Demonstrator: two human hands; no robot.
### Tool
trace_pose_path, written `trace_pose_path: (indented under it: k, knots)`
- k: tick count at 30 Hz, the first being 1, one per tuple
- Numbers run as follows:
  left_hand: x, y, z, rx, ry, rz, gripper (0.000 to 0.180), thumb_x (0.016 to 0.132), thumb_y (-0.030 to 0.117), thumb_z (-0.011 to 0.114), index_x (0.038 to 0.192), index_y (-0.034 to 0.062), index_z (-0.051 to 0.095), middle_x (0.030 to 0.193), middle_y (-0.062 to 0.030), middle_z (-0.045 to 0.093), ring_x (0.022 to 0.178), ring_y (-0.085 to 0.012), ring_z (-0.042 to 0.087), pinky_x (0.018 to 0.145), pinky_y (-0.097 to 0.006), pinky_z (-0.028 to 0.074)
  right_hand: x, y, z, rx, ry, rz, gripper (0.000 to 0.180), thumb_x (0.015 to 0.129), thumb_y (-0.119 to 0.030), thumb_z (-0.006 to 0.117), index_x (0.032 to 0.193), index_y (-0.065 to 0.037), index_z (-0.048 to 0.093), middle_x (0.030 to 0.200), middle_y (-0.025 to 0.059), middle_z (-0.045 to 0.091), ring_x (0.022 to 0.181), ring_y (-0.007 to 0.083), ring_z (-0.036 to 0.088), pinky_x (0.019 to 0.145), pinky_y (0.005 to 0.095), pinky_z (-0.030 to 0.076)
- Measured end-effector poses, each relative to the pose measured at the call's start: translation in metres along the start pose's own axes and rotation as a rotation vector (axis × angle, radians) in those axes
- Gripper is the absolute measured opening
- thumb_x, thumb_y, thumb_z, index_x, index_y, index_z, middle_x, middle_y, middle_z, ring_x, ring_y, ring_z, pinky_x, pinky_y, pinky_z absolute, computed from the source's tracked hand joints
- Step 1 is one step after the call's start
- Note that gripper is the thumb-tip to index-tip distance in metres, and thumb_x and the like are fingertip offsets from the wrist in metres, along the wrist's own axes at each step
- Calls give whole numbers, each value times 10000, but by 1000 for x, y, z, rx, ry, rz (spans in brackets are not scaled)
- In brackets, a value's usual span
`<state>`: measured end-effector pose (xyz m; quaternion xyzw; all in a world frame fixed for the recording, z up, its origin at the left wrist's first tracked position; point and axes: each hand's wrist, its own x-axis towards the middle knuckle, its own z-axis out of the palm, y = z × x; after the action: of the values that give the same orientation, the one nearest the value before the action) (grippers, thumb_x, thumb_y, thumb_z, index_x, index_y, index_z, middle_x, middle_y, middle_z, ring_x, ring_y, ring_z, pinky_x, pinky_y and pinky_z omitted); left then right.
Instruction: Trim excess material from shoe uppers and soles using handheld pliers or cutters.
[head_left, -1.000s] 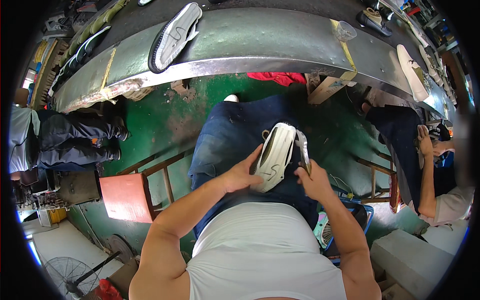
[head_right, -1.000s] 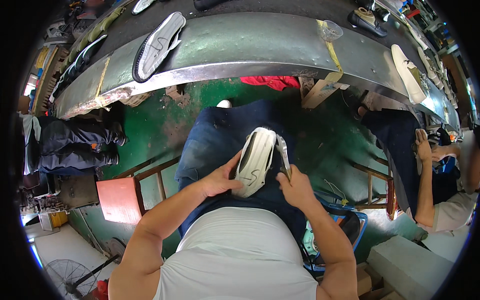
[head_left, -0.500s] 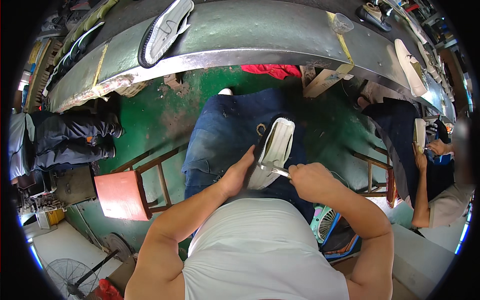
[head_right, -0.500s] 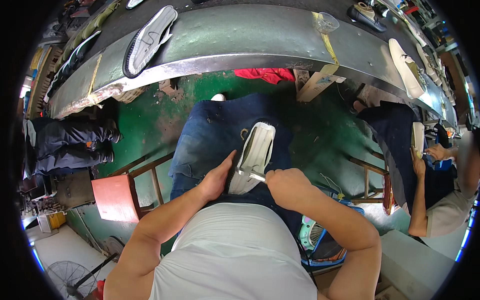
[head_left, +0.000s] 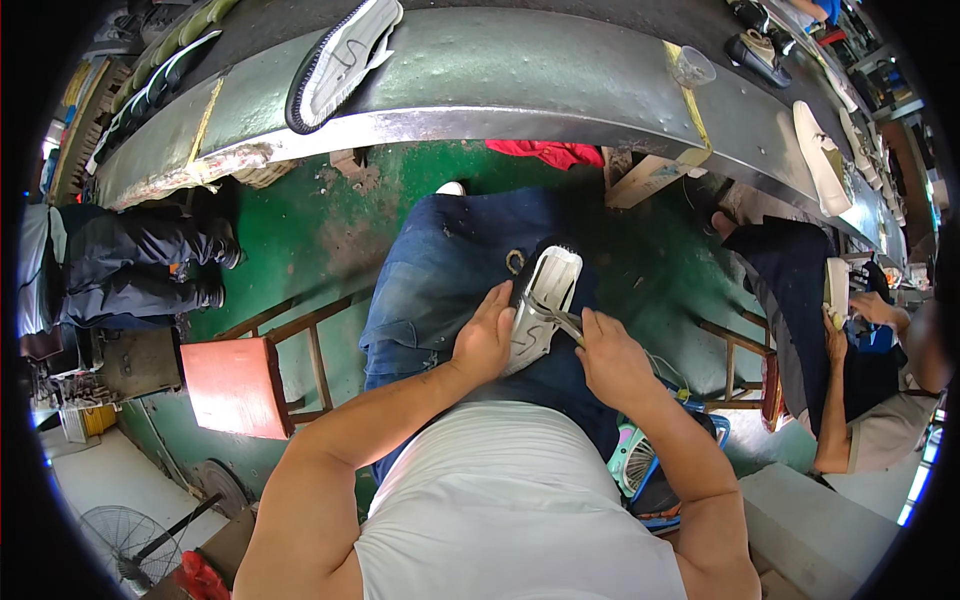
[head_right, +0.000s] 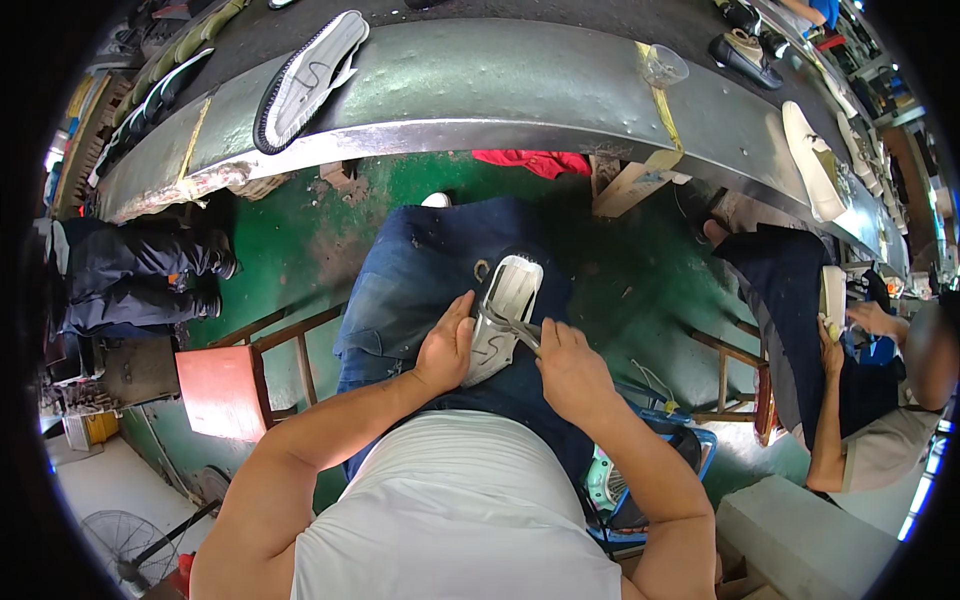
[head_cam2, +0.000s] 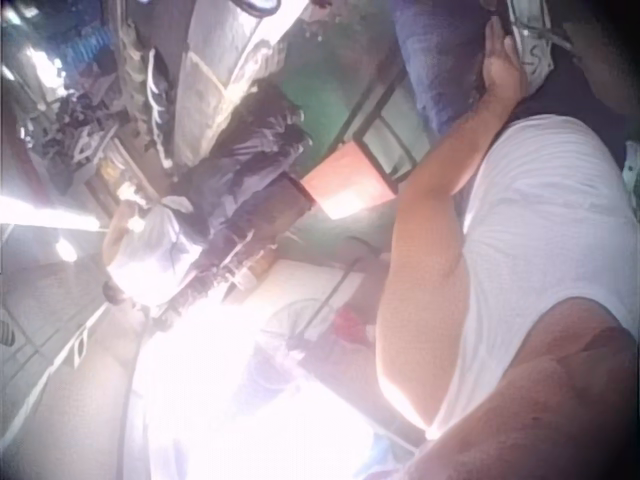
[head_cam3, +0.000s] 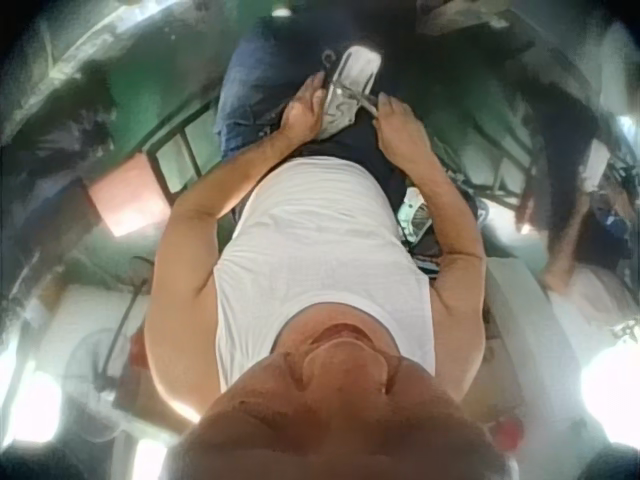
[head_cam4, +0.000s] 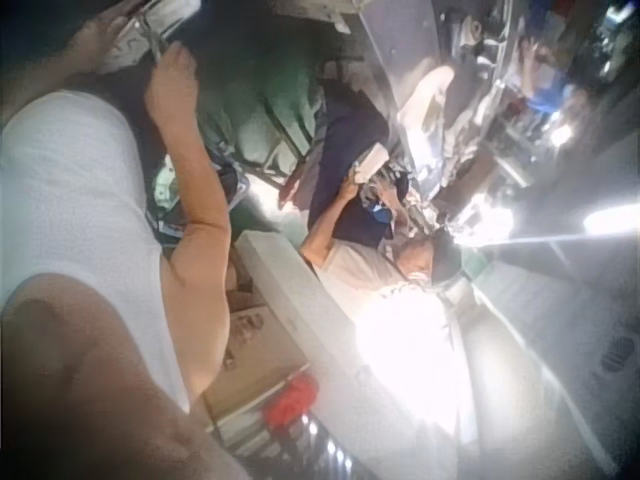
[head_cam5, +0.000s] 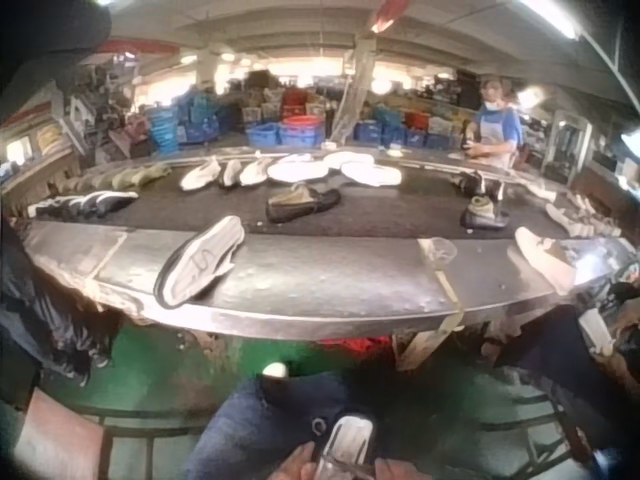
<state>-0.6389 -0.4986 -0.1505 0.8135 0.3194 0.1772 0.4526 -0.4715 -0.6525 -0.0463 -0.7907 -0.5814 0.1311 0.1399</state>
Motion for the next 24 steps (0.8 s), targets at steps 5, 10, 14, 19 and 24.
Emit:
trace_pose_path:
  k: [5, 10, 14, 19, 24]
  knots:
    - [12, 26, -21, 253, -394, 125, 539, 1037, 256, 450, 1535, 76, 348, 1557, -286, 296, 1133, -456, 611, 955, -439, 538, -15, 16, 24, 173, -177, 246, 268, 908, -139, 648, 1122, -5, 557, 1024, 219, 658, 897, 413, 655, 766, 480, 532]
    - [23, 28, -38, 318, -554, 177, 568, 1027, 274, 469, 1566, 204, 303, 1550, -333, 256, 877, -491, 676, 843, -474, 584, -3, 38, -7, 337, -409, 317, 206, 939, -188, 626, 1034, -8, 588, 939, 230, 665, 814, 424, 655, 742, 473, 530]
    - [40, 39, -42, 347, -613, 139, 561, 1027, 287, 465, 1564, 284, 301, 1536, -361, 253, 833, -501, 677, 824, -475, 590, 8, 44, -31, 676, -470, 502, 268, 986, -254, 570, 1055, 3, 595, 947, 239, 659, 828, 452, 636, 752, 467, 510]
    - [43, 65, -45, 480, -769, 117, 554, 1025, 310, 465, 1557, 324, 312, 1526, -369, 264, 846, -502, 674, 846, -495, 578, 17, 34, 16, 306, -237, 274, 345, 1001, -326, 541, 1048, 12, 586, 982, 268, 665, 868, 455, 645, 781, 497, 516]
    - [-15, 7, -27, -50, -264, -146, 761, 939, 280, 655, 1560, 47, 280, 1488, -326, 410, 1209, -420, 601, 1017, -391, 493, 16, 25, -9, 288, -324, 331, 360, 999, -345, 542, 1033, 12, 571, 913, 256, 667, 858, 456, 647, 776, 519, 510]
